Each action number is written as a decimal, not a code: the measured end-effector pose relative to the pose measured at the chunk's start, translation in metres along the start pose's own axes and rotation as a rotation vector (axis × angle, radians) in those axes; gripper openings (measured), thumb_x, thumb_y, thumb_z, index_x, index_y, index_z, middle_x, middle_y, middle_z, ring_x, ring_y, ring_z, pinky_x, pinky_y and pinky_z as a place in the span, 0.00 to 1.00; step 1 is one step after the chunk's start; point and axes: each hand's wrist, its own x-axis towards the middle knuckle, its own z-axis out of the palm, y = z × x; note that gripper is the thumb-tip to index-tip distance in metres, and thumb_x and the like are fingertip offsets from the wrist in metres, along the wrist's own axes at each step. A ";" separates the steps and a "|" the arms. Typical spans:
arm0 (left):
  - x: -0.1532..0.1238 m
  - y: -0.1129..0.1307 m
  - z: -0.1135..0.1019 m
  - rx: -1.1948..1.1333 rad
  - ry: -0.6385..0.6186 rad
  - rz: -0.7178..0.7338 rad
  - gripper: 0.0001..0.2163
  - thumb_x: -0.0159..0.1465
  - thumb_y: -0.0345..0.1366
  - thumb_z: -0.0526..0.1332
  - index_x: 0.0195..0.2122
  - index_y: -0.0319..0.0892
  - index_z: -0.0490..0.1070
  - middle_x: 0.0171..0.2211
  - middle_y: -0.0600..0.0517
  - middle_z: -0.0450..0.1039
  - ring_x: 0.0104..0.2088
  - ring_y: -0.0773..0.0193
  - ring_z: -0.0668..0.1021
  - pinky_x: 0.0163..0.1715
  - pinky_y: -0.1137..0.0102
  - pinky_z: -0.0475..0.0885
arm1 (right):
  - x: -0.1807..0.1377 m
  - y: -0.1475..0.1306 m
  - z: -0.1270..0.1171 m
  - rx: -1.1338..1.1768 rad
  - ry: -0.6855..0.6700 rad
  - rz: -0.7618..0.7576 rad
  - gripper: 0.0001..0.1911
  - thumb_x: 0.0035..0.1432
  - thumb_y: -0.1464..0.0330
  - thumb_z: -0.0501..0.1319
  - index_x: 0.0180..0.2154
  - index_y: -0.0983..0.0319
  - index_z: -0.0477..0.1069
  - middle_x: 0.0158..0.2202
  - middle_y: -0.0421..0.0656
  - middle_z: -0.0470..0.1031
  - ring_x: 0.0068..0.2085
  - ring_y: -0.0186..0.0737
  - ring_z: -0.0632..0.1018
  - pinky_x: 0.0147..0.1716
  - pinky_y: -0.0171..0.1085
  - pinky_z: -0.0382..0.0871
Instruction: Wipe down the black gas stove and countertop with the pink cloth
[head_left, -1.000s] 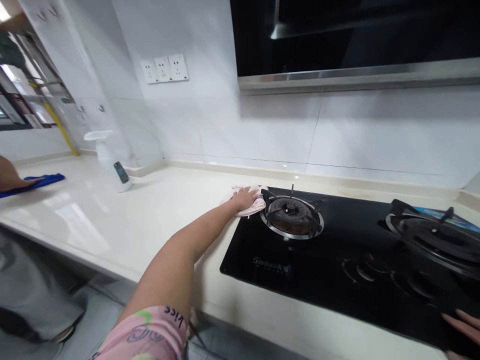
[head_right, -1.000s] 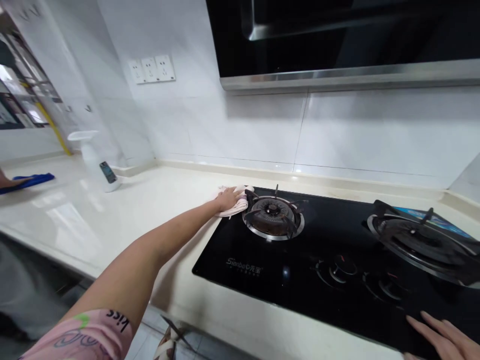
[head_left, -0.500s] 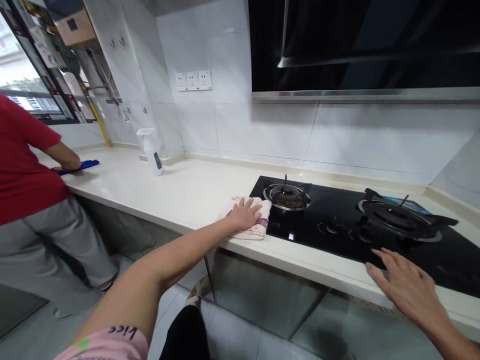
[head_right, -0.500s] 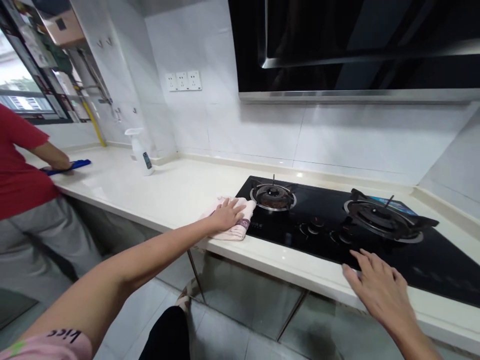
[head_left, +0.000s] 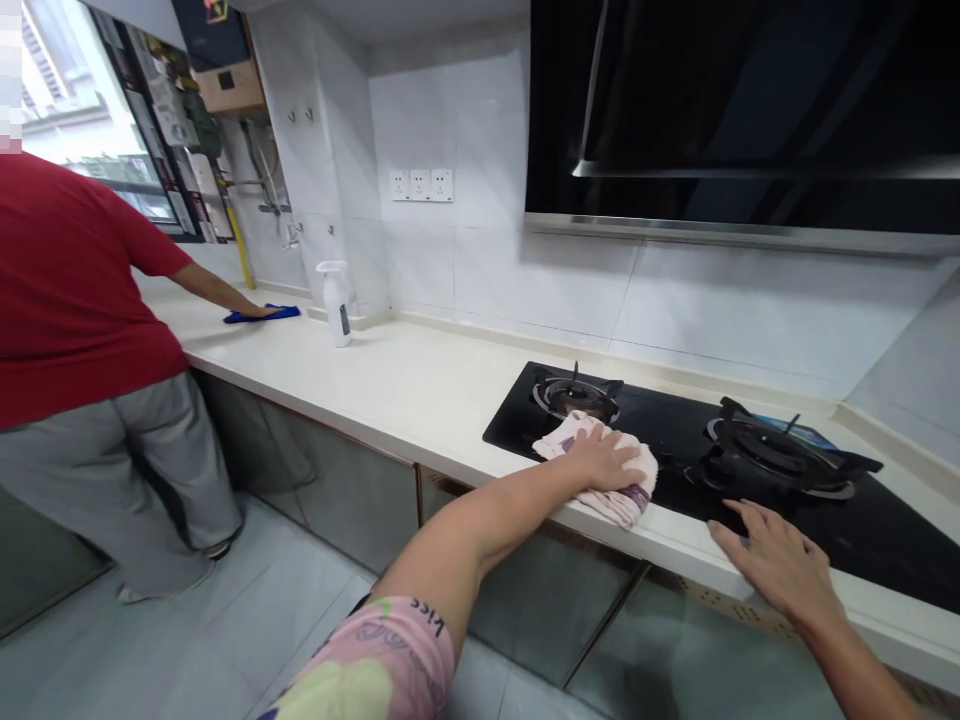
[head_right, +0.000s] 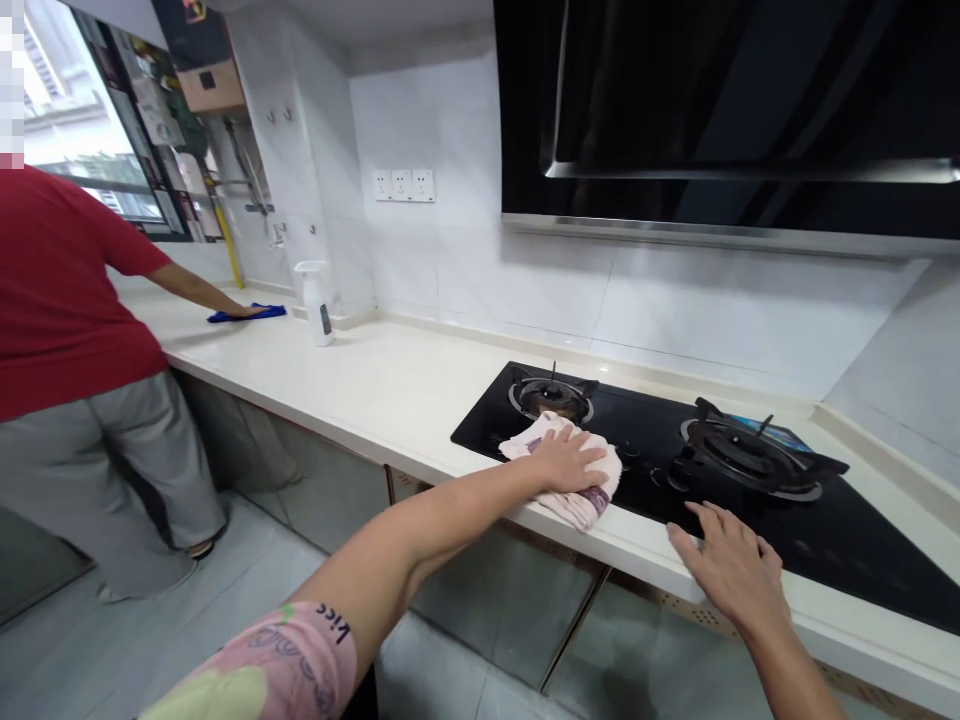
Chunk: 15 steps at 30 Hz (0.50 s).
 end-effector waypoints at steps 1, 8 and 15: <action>0.001 0.002 0.001 0.000 0.007 0.006 0.36 0.70 0.63 0.48 0.76 0.55 0.55 0.79 0.50 0.46 0.76 0.39 0.46 0.72 0.38 0.43 | 0.000 0.002 0.000 0.002 -0.004 0.005 0.40 0.60 0.41 0.44 0.60 0.55 0.72 0.65 0.51 0.70 0.65 0.61 0.70 0.67 0.64 0.57; -0.054 -0.023 0.003 0.025 0.027 0.137 0.35 0.71 0.65 0.45 0.75 0.57 0.57 0.79 0.53 0.46 0.76 0.43 0.50 0.73 0.44 0.48 | 0.002 0.016 0.003 -0.016 -0.018 -0.084 0.36 0.60 0.45 0.44 0.59 0.55 0.74 0.65 0.51 0.71 0.67 0.60 0.69 0.65 0.62 0.61; -0.154 -0.139 -0.025 0.041 0.154 -0.243 0.32 0.71 0.64 0.49 0.74 0.62 0.58 0.78 0.54 0.48 0.76 0.46 0.53 0.72 0.44 0.52 | -0.004 0.022 -0.001 -0.107 -0.029 -0.237 0.28 0.56 0.53 0.44 0.44 0.48 0.80 0.63 0.50 0.74 0.68 0.58 0.69 0.62 0.62 0.61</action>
